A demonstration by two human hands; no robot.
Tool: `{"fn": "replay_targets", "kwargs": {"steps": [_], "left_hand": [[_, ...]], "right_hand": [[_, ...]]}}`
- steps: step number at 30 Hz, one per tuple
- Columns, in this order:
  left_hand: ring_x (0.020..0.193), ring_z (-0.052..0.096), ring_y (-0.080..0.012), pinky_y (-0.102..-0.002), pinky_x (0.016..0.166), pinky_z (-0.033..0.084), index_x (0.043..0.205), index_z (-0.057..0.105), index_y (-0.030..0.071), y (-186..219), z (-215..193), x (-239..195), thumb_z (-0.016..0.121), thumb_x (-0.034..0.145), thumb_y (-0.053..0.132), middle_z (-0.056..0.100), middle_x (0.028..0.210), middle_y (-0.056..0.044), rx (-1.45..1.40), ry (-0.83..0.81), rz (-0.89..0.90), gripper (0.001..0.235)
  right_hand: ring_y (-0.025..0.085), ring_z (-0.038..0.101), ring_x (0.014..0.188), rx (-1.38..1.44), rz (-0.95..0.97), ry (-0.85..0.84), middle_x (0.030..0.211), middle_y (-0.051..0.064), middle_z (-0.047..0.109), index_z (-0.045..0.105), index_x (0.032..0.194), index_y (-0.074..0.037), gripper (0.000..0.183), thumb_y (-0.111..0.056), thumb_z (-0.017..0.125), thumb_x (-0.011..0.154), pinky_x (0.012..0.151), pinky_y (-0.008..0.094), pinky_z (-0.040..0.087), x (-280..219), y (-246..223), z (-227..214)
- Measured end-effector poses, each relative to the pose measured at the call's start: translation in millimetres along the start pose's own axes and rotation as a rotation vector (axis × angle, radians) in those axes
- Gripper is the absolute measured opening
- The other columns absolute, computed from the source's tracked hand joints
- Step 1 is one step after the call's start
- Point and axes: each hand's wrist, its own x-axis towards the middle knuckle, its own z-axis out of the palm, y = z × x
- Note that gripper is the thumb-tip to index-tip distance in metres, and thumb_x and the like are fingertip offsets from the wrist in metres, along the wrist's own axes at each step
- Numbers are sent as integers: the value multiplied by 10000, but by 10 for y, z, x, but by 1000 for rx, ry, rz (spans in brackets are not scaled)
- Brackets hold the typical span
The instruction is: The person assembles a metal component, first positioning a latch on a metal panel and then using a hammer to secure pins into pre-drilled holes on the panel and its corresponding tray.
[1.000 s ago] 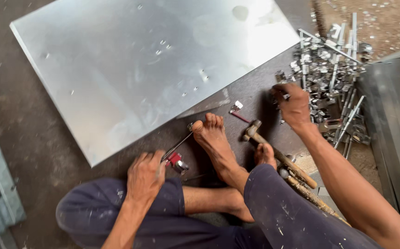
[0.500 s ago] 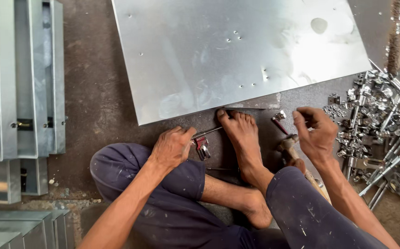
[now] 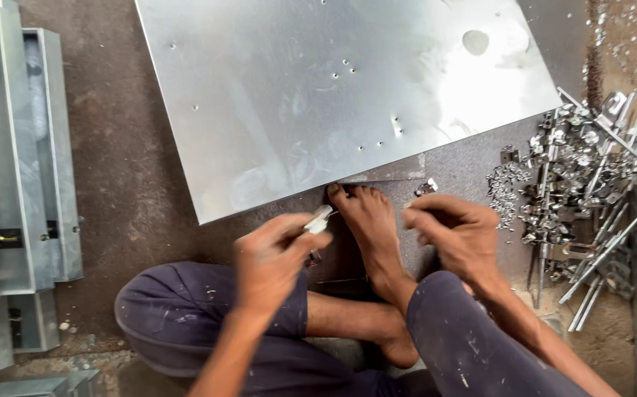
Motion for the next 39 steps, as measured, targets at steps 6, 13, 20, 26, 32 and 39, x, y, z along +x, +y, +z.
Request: {"fn": "replay_targets", "kwargs": {"steps": [6, 13, 20, 26, 32, 39], "left_hand": [[905, 750, -148, -272, 814, 639, 1240, 703, -56, 52, 845, 241, 674, 995, 98, 760, 1026, -123, -605, 55, 76, 291], [936, 768, -169, -268, 840, 659, 1259, 665, -80, -58, 963, 214, 685, 955, 82, 768, 1077, -134, -579, 65, -1, 345], [901, 771, -187, -255, 805, 639, 1212, 687, -91, -152, 937, 193, 763, 895, 100, 784, 1039, -164, -498, 60, -52, 378], [974, 775, -195, -287, 886, 617, 1129, 758, -32, -80, 840, 186, 749, 900, 107, 796, 1052, -137, -244, 55, 130, 268], [905, 779, -174, -276, 798, 616, 1073, 772, -2, 122, 816, 207, 738, 866, 104, 788, 975, -108, -123, 79, 147, 234], [704, 648, -140, -263, 619, 527, 1099, 786, 19, 82, 795, 262, 719, 904, 96, 705, 837, -61, 3, -20, 225, 220]], "right_hand": [[91, 669, 717, 43, -109, -130, 876, 51, 746, 792, 1024, -40, 138, -74, 775, 892, 575, 211, 554, 31, -325, 219], [96, 639, 744, -211, -126, -134, 925, 30, 699, 757, 1064, -71, 147, -141, 724, 938, 606, 247, 531, 70, -355, 294], [129, 644, 743, -327, -178, -169, 878, 49, 719, 755, 1048, -65, 139, -147, 718, 943, 587, 286, 512, 61, -298, 288], [133, 731, 755, -51, 160, -105, 911, 60, 802, 753, 1125, -89, 203, -145, 687, 941, 604, 246, 601, 115, -241, 88], [114, 673, 755, -312, -236, -213, 1021, 31, 743, 737, 1034, -97, 109, -102, 729, 926, 580, 240, 586, 260, -213, 56], [135, 711, 898, -383, -310, -273, 1046, 43, 714, 712, 1046, -86, 124, -76, 703, 923, 722, 242, 609, 353, -198, -22]]}}
